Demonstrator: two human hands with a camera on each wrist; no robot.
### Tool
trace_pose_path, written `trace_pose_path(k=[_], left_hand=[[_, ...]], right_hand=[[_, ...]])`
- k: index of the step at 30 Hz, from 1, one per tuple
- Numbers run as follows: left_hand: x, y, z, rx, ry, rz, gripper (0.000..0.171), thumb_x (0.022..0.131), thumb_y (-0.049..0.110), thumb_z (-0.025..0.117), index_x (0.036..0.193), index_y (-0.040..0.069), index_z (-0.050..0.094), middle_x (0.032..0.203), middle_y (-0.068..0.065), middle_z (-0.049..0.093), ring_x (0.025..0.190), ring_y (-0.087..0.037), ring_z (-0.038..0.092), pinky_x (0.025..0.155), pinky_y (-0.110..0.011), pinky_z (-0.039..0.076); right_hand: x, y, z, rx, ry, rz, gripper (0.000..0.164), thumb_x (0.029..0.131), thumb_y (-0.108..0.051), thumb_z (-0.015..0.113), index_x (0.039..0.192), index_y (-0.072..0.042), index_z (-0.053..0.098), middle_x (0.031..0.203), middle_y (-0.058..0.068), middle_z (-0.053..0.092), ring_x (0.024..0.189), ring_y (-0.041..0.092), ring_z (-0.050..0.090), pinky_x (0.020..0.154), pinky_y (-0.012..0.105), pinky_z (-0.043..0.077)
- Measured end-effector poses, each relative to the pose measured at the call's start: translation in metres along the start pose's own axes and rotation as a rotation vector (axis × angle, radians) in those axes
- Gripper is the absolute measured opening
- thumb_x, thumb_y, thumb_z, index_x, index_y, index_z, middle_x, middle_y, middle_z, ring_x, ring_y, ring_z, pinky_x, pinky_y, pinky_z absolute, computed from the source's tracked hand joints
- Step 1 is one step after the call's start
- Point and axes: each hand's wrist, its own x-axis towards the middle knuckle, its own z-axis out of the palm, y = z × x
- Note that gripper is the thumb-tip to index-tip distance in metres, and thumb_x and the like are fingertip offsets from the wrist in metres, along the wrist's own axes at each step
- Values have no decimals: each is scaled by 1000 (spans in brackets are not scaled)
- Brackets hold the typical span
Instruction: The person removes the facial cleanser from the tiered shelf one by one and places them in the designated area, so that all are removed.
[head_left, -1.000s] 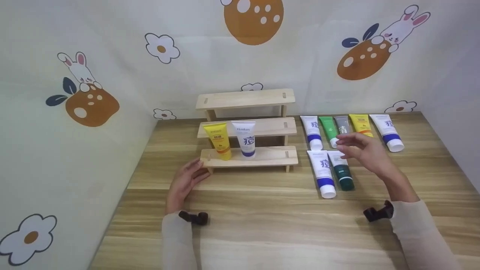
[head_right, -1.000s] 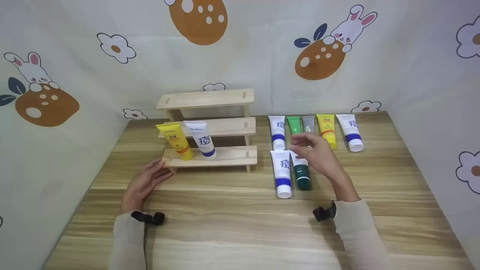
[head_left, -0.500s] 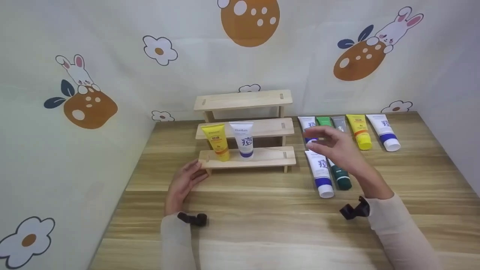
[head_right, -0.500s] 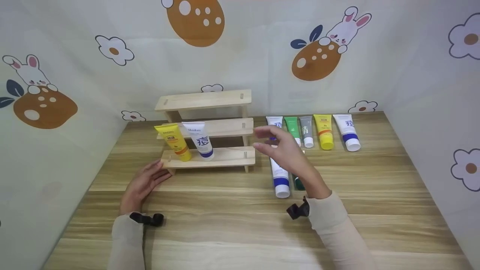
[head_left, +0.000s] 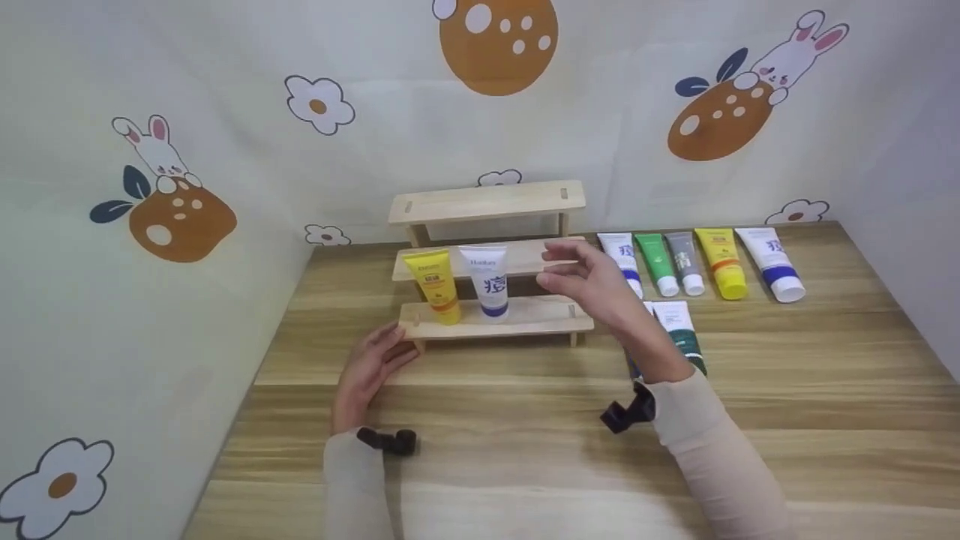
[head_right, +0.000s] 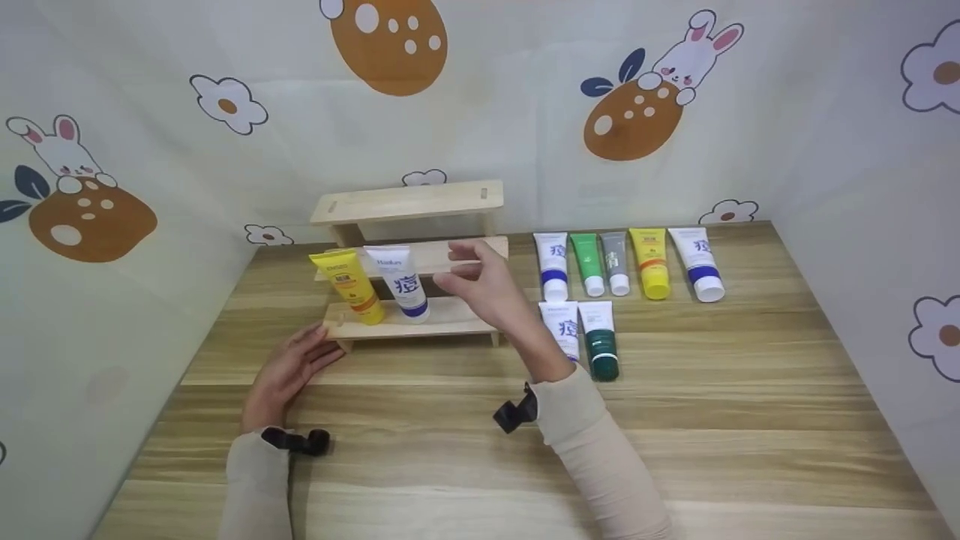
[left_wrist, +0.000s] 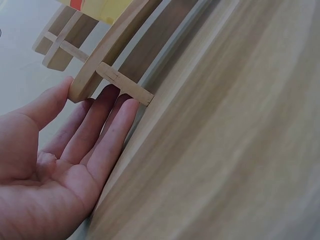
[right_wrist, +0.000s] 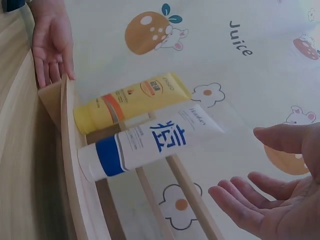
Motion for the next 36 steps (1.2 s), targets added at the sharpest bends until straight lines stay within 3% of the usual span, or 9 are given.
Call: trace_pose_path(k=[8,16,25,36], left_hand=[[2,1,0,0,-13,-2,62,101,15,61,152,-4,31,122,-13,62,105,-20,68,102,-37,60],[3,1,-1,39,-28,5,59,102,16,58,151,-5,33,125,-15,60,107,-19,67,101,-36,60],[1,0,-1,7,-13,-6,56,101,15,59,150,-2,37,124,-15,63,106,-20,69,102,-36,59],[1,-1,-3,-8,-6,-7,59,101,15,61,151,-3,35,130,-19,59,108,-22,68,103,-37,59]], right_hand=[[13,5,27,-1,-31,61,57,94,-18,71,145,-4,47,149,17,49,134,33,54,114,44,49],[25,12,47,60,19,69,53,94,-18,70,140,-1,50,144,20,53,133,34,54,114,44,49],[35,16,62,47,61,115,53,91,-16,75,137,-2,52,141,18,56,132,33,56,114,45,50],[44,25,76,1,112,71,41,89,-12,76,125,-1,61,125,18,65,119,29,61,108,41,52]])
